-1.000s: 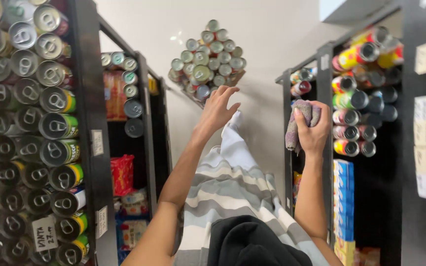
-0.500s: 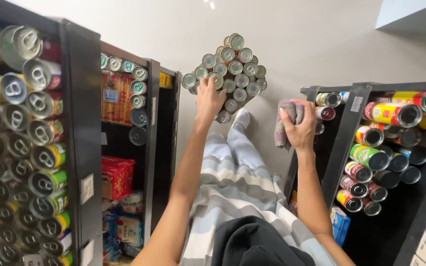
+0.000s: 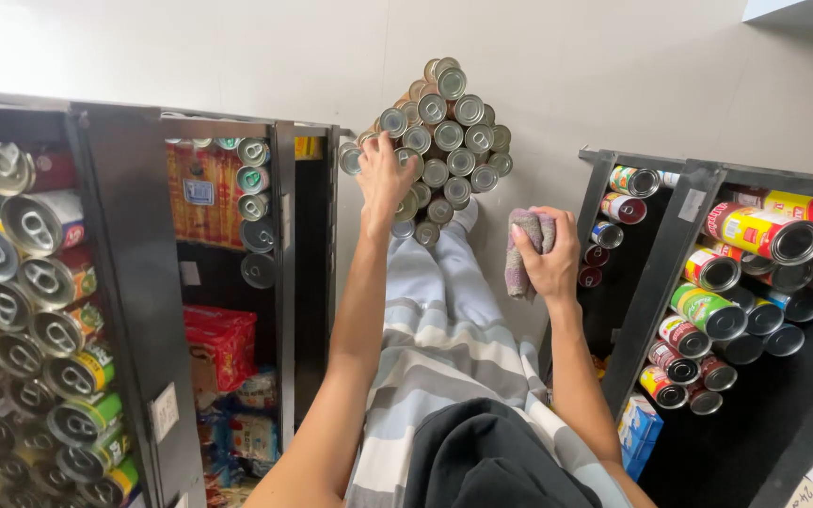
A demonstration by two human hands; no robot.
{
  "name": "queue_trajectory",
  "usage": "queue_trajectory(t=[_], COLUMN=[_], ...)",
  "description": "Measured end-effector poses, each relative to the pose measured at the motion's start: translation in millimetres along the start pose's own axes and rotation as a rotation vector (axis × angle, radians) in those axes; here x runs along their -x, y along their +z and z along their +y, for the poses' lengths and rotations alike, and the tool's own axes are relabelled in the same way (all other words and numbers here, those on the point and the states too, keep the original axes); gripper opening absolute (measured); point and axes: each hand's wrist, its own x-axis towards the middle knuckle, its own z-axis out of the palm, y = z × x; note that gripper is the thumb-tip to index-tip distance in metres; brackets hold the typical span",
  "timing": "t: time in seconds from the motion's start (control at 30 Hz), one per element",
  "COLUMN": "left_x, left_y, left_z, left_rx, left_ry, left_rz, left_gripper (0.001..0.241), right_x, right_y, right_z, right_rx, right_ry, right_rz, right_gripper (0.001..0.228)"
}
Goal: Wiping canned food containers with a cloth and placing them onto grocery shelves.
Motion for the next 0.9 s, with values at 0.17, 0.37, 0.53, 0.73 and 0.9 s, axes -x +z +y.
queue_trajectory(t=[0.17,0.37,0.53,0.73,0.9], left_x=[-34.0,-74.2,-84.9,-94.8,-81.6], left_y=[5.9,30.7,22.1,12.8,-31.2], left_z=[0.4,-16.9,-21.5,-26.7,-10.7], left_rx=[0.041,-0.077,-0.039,0.058,0.117], left_ry=[0.017,0.097,0.159,0.242,0.314], left_rz=[0.083,0.043,-0.072,-0.142,-0.068], left_gripper=[0.062,0.068,0.064,0.058,0.060], right_x=[-17.6,-39.8,-40.0,-32.8,-21.7], right_y=[5.7,37.7,60.0,71.8,66.6], right_z=[0.4,-9.1,-18.9,-27.2,-30.3], right_rx=[-0.017,-0.068,-0.071,-0.076,-0.096], right_ry=[0.006,0.002,0.049,0.084,0.100], right_rz=[0.043,0.025,0.014,0.049,0.126], right_gripper=[0.035,0.036,0.035,0.035,0.037])
